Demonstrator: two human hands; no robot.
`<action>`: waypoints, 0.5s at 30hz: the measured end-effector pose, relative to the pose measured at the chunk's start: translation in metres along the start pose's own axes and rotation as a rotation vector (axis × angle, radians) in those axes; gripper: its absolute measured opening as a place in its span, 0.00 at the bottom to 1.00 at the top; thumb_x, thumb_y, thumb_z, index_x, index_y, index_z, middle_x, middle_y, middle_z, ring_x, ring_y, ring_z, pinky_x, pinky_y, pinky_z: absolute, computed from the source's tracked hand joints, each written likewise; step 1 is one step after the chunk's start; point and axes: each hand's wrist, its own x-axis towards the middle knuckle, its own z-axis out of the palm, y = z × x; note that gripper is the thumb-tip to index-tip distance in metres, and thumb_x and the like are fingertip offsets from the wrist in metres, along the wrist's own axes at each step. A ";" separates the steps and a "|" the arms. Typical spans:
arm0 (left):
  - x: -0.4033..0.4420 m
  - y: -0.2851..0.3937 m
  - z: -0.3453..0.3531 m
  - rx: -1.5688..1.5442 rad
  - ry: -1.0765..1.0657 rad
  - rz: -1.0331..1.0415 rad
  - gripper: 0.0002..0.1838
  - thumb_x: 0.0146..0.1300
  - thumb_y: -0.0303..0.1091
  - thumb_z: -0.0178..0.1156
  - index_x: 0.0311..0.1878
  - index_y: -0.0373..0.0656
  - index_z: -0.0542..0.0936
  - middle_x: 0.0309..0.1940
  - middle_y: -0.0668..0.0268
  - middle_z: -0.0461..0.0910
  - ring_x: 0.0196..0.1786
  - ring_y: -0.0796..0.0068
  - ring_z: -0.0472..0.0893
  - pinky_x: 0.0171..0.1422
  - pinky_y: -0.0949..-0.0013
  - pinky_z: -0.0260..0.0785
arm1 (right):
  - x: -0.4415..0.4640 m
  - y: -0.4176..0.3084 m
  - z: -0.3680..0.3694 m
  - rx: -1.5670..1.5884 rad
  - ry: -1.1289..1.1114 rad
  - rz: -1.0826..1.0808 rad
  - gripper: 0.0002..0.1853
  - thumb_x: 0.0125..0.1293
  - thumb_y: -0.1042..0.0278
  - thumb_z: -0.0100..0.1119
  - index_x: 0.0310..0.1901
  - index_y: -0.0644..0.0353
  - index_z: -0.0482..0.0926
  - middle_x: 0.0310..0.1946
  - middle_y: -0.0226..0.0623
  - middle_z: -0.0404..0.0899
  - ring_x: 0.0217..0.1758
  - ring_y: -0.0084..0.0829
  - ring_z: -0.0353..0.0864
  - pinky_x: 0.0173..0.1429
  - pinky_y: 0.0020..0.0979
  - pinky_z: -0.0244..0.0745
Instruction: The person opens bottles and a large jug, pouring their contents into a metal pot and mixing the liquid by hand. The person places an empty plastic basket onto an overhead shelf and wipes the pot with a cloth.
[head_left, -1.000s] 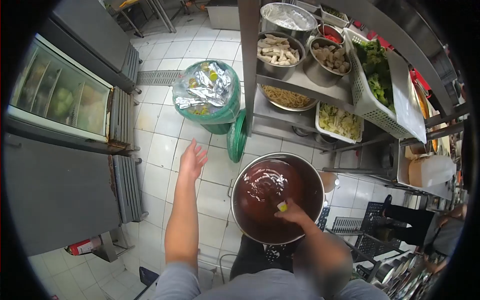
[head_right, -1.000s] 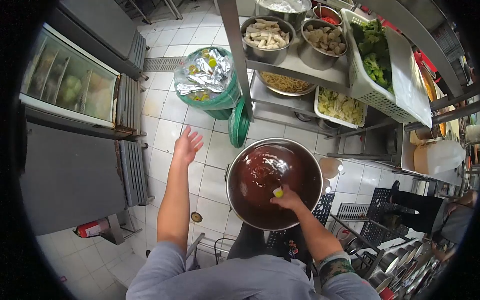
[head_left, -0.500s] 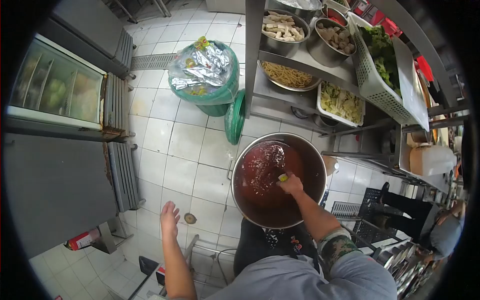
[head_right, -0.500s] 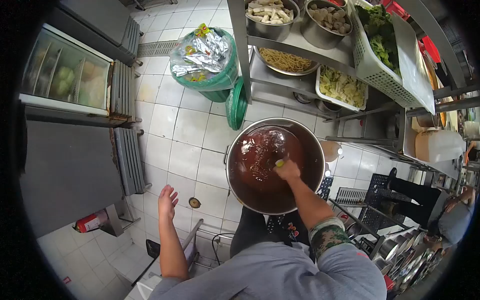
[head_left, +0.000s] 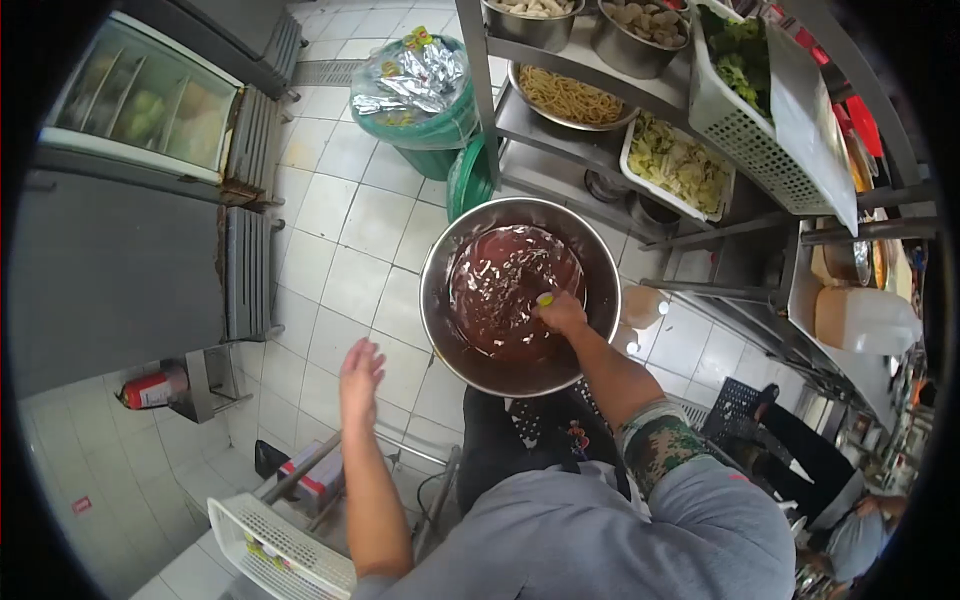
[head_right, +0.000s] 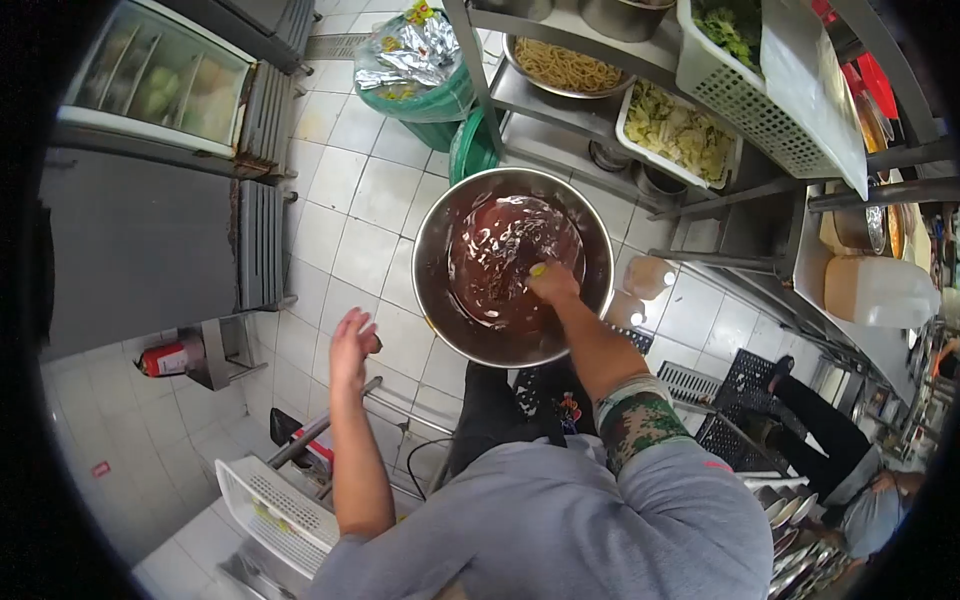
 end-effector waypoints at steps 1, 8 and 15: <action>-0.011 -0.005 0.022 -0.028 -0.025 -0.001 0.32 0.72 0.49 0.61 0.72 0.37 0.70 0.62 0.58 0.78 0.58 0.67 0.79 0.63 0.62 0.70 | 0.025 0.017 0.005 -0.079 -0.249 -0.124 0.37 0.50 0.46 0.73 0.61 0.56 0.79 0.55 0.50 0.84 0.60 0.47 0.83 0.65 0.43 0.78; -0.058 -0.052 0.139 -0.076 -0.244 -0.127 0.25 0.75 0.46 0.58 0.68 0.42 0.73 0.58 0.64 0.81 0.55 0.72 0.81 0.56 0.69 0.73 | -0.025 -0.001 -0.046 -0.198 -0.360 -0.182 0.40 0.46 0.42 0.72 0.62 0.56 0.81 0.50 0.54 0.86 0.59 0.47 0.84 0.63 0.41 0.78; -0.064 -0.087 0.172 -0.091 -0.302 -0.199 0.20 0.74 0.45 0.60 0.61 0.44 0.77 0.53 0.66 0.81 0.51 0.73 0.81 0.51 0.70 0.72 | -0.049 -0.008 -0.051 -0.165 -0.319 -0.209 0.31 0.51 0.48 0.73 0.53 0.61 0.86 0.51 0.48 0.85 0.50 0.44 0.87 0.45 0.44 0.86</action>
